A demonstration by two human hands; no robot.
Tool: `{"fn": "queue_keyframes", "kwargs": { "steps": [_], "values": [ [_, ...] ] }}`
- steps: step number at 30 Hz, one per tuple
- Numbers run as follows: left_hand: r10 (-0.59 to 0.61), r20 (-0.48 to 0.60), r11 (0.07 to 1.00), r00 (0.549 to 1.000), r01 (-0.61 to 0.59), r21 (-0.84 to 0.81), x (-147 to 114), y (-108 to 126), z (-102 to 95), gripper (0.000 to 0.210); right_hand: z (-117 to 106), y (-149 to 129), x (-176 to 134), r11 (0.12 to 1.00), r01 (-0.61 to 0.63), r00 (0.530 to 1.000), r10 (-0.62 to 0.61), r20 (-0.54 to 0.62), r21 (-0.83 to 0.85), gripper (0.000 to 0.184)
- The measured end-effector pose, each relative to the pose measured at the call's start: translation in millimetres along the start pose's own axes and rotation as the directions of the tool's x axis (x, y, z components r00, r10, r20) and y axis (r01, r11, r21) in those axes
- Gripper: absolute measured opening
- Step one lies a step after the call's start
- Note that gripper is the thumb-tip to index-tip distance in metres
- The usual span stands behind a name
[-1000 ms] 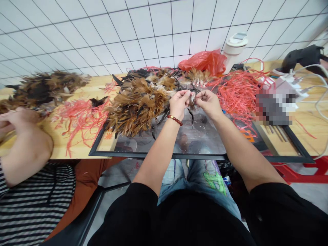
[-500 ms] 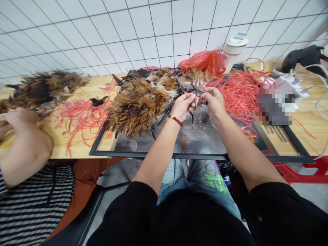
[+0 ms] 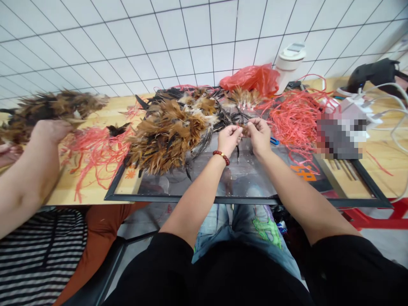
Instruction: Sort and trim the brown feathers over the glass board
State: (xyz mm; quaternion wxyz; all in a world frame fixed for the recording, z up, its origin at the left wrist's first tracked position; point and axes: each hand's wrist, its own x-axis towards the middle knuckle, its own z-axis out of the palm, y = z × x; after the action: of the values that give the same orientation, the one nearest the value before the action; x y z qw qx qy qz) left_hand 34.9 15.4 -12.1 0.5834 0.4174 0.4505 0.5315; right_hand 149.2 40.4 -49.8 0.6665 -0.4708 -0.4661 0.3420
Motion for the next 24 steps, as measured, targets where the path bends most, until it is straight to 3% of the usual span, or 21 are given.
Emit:
{"fn": "queue_keyframes", "kwargs": {
  "steps": [6, 11, 18, 24],
  "values": [
    [-0.009, -0.084, 0.956, 0.996, -0.016, -0.293, 8, 0, -6.4, 0.02, -4, 6, 4, 0.997, 0.048, 0.998, -0.05, -0.027, -0.068, 0.039],
    [-0.037, -0.071, 0.904, 0.997, 0.003, -0.427, 10, 2, -9.6, 0.022, 0, -3, -1, 1.0, 0.014, 0.998, -0.012, 0.065, -0.02, 0.051],
    [-0.081, -0.053, 0.912, 0.995, 0.053, -0.406, 8, 6, -8.9, 0.017, 6, -13, -8, 1.0, -0.006, 0.955, 0.013, 0.295, -0.026, 0.052],
    [-0.097, -0.044, 0.93, 0.994, 0.075, -0.359, 9, 2, -7.9, 0.016, 3, 1, -2, 0.997, -0.01, 0.96, 0.032, 0.276, -0.081, 0.032]
  ]
}}
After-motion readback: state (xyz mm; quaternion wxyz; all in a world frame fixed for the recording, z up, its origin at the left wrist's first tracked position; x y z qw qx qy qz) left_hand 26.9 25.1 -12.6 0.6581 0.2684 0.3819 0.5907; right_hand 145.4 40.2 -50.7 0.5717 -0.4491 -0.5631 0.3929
